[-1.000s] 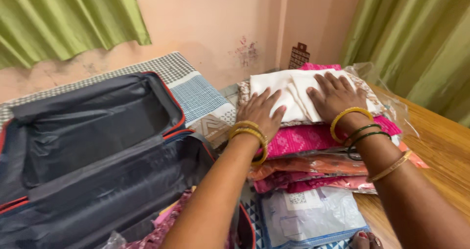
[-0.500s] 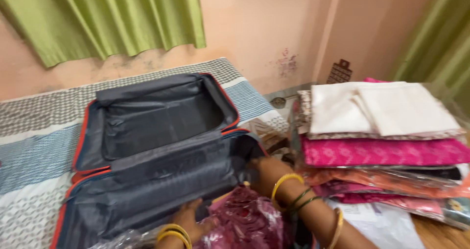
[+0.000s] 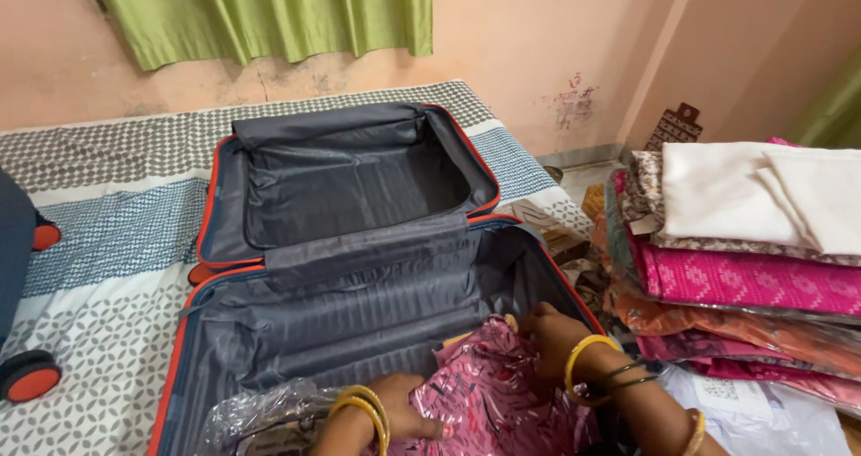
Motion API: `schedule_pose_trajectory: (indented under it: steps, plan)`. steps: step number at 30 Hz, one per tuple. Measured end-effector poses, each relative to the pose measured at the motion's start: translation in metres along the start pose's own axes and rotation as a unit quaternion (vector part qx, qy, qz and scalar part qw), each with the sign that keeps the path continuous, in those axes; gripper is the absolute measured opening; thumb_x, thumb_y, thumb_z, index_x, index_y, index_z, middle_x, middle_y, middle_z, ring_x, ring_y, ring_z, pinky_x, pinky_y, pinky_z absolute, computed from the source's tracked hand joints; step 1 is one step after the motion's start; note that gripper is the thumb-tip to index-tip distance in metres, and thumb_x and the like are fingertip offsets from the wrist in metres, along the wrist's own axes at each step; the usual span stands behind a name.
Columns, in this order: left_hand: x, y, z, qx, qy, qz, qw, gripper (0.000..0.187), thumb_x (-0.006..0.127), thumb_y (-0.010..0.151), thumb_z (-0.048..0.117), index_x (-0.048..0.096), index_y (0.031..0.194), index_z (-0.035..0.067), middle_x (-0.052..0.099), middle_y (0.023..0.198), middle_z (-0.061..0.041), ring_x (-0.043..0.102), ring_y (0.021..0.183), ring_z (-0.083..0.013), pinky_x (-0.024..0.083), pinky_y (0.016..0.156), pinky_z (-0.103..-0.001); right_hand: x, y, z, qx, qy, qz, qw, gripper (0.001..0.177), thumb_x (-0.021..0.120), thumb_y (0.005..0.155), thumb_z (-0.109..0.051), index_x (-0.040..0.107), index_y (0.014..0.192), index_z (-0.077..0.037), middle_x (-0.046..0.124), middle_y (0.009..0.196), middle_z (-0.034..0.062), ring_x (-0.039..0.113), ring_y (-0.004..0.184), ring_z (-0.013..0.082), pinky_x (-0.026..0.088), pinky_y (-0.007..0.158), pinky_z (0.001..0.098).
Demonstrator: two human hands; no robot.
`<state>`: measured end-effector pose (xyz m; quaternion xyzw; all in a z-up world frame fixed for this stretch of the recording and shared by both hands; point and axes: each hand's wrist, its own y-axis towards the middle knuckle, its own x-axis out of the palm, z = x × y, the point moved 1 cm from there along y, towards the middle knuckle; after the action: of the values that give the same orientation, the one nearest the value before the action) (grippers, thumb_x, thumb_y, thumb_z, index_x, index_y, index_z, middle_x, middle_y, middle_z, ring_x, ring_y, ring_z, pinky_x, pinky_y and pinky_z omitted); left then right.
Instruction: The person removes clothes and packaged items from a suitcase, wipes the inside of the suitcase with a cloth, and places clothes and packages into the suitcase.
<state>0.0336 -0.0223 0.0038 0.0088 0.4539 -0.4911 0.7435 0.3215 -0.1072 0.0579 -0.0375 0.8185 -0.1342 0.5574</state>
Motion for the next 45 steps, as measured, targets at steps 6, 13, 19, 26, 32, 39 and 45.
schedule_pose_trajectory:
  steps: [6, 13, 19, 26, 32, 39, 45]
  plan:
    - [-0.038, -0.013, 0.005, 0.035, -0.079, -0.005, 0.996, 0.073, 0.085, 0.066, 0.05, 0.075, 0.122, 0.004, 0.08, 0.117, -0.012, 0.073, 0.107, -0.0238, 0.052, 0.1, -0.034, -0.043, -0.003, 0.003, 0.026, 0.259, -0.11, 0.959, 0.059, 0.089, 0.057, -0.004, 0.082, 0.115, 0.003, 0.082, 0.097, 0.0158, 0.075, 0.078, 0.0196, 0.057, 0.067, 0.0333]
    - [-0.053, -0.005, -0.019, 0.115, -0.49, 0.001, 0.864, 0.065, 0.079, 0.083, 0.034, 0.062, 0.138, 0.002, 0.074, 0.124, -0.007, 0.069, 0.11, -0.0167, 0.053, 0.102, -0.037, -0.045, -0.006, -0.005, 0.113, 0.683, -0.087, 0.717, 0.052, 0.079, 0.087, -0.03, 0.07, 0.131, -0.005, 0.08, 0.098, 0.0128, 0.073, 0.074, 0.0276, 0.059, 0.071, 0.0447]
    - [-0.022, 0.014, -0.049, 0.11, -0.52, -0.031, 0.846, 0.067, 0.073, 0.092, 0.032, 0.052, 0.147, 0.002, 0.069, 0.134, -0.008, 0.065, 0.121, -0.018, 0.049, 0.108, -0.037, 0.003, -0.006, -0.024, 0.109, 0.626, -0.147, 0.758, 0.045, 0.077, 0.079, -0.02, 0.074, 0.121, -0.005, 0.081, 0.11, 0.0078, 0.078, 0.094, 0.0171, 0.062, 0.086, 0.032]
    - [-0.078, -0.022, 0.0, 0.168, -0.573, -0.039, 0.802, 0.062, 0.071, 0.088, 0.023, 0.053, 0.144, 0.005, 0.069, 0.133, -0.007, 0.065, 0.119, -0.0206, 0.049, 0.107, -0.04, -0.042, 0.013, 0.007, 0.088, 0.524, 0.031, 0.847, 0.028, 0.085, 0.084, -0.021, 0.073, 0.085, 0.003, 0.062, 0.064, 0.0036, 0.052, 0.052, 0.013, 0.036, 0.048, 0.0303]
    - [-0.109, -0.046, 0.063, 0.205, -0.731, -0.033, 0.65, 0.062, 0.062, 0.094, 0.039, 0.056, 0.139, -0.003, 0.068, 0.129, -0.019, 0.065, 0.116, -0.0337, 0.051, 0.104, -0.05, -0.135, -0.049, -0.011, 0.072, 0.638, 0.121, 0.757, 0.014, 0.078, 0.081, -0.013, 0.073, 0.09, -0.003, 0.073, 0.07, 0.0059, 0.065, 0.055, 0.0157, 0.051, 0.052, 0.0333]
    - [-0.11, -0.052, 0.165, 0.325, -0.775, 0.046, 0.54, 0.084, 0.053, 0.089, 0.069, 0.059, 0.136, 0.0, 0.07, 0.13, -0.019, 0.066, 0.117, -0.0354, 0.051, 0.099, -0.053, -0.183, -0.103, 0.008, 0.084, 0.689, 0.192, 0.694, 0.017, 0.069, 0.085, -0.012, 0.075, 0.099, -0.005, 0.079, 0.083, 0.0072, 0.075, 0.069, 0.0175, 0.063, 0.061, 0.0323]
    - [-0.116, -0.017, 0.234, 0.313, -0.727, 0.029, 0.611, 0.05, 0.069, 0.091, 0.025, 0.06, 0.136, 0.006, 0.068, 0.126, -0.013, 0.066, 0.116, -0.0293, 0.052, 0.105, -0.049, -0.229, -0.123, 0.074, 0.066, 0.668, 0.266, 0.692, 0.014, 0.069, 0.087, -0.014, 0.077, 0.094, -0.005, 0.076, 0.078, 0.004, 0.071, 0.063, 0.0151, 0.06, 0.058, 0.0272]
